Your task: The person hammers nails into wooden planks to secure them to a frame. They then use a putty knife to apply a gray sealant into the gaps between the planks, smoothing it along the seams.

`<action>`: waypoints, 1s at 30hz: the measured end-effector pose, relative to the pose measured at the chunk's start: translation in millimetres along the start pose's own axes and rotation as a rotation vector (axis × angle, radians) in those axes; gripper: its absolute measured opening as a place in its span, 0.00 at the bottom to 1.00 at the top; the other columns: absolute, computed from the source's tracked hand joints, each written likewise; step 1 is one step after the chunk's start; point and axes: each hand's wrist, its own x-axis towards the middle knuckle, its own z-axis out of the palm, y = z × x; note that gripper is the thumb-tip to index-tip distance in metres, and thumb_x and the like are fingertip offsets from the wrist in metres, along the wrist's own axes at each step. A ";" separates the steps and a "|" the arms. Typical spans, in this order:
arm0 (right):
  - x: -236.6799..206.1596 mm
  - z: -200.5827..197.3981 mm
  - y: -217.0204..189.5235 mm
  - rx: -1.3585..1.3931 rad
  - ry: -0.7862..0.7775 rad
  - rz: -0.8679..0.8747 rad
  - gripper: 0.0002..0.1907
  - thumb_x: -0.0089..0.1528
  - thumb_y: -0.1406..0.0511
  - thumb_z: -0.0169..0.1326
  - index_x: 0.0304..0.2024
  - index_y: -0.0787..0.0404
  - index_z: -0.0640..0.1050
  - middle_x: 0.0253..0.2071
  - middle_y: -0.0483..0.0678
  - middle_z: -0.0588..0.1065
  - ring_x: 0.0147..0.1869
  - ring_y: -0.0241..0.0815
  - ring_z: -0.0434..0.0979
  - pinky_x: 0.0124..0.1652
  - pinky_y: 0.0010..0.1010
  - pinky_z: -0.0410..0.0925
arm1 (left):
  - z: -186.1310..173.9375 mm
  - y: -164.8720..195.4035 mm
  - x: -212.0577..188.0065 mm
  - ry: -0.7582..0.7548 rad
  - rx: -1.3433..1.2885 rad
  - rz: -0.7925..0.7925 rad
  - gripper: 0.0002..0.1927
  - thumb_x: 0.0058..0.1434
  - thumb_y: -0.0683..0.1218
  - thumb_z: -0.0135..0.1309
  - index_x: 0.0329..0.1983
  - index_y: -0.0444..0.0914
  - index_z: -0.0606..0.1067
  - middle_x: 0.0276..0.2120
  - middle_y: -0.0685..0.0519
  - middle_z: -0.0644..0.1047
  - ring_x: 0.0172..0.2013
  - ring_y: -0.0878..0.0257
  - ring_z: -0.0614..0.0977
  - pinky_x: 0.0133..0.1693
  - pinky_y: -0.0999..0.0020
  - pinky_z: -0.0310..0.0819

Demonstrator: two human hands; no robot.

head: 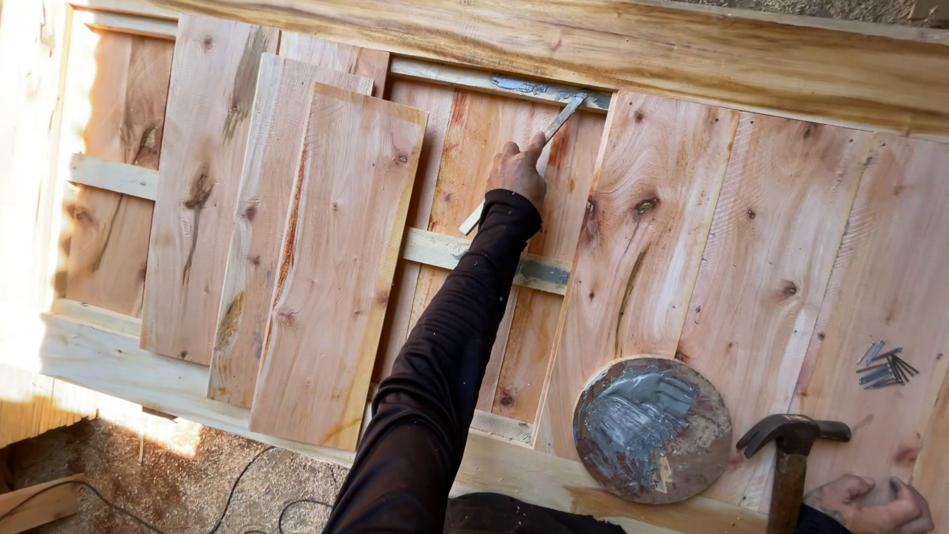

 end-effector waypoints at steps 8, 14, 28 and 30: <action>0.5 -0.2 -0.3 -0.088 -0.011 -0.024 0.19 0.54 0.76 0.45 0.48 0.68 0.69 0.54 0.54 0.68 0.58 0.52 0.71 0.59 0.36 0.70 | 13.3 4.0 -2.3 -0.059 -0.044 -0.078 0.28 0.63 0.38 0.46 0.64 0.54 0.74 0.39 0.45 0.76 0.37 0.47 0.82 0.39 0.52 0.77; 1.3 1.7 0.1 -0.020 -0.009 -0.035 0.19 0.55 0.76 0.44 0.51 0.69 0.69 0.54 0.56 0.68 0.58 0.53 0.72 0.60 0.39 0.70 | 6.4 -4.1 -0.7 -0.031 0.012 -0.103 0.27 0.60 0.39 0.49 0.62 0.53 0.74 0.40 0.48 0.75 0.37 0.46 0.82 0.39 0.53 0.78; 2.4 -6.8 -16.7 0.028 0.003 -0.062 0.21 0.57 0.75 0.45 0.54 0.68 0.70 0.55 0.59 0.68 0.60 0.57 0.71 0.60 0.46 0.68 | -89.1 -65.1 11.0 0.028 0.048 -0.171 0.15 0.62 0.43 0.52 0.49 0.48 0.84 0.32 0.44 0.78 0.35 0.48 0.80 0.41 0.52 0.75; 5.7 -5.8 -10.8 0.088 0.007 -0.066 0.21 0.57 0.74 0.45 0.54 0.68 0.70 0.55 0.60 0.68 0.61 0.59 0.70 0.60 0.48 0.67 | -103.8 -52.8 -18.5 0.100 -0.061 -0.009 0.21 0.57 0.41 0.53 0.53 0.47 0.83 0.30 0.42 0.77 0.34 0.47 0.81 0.38 0.54 0.75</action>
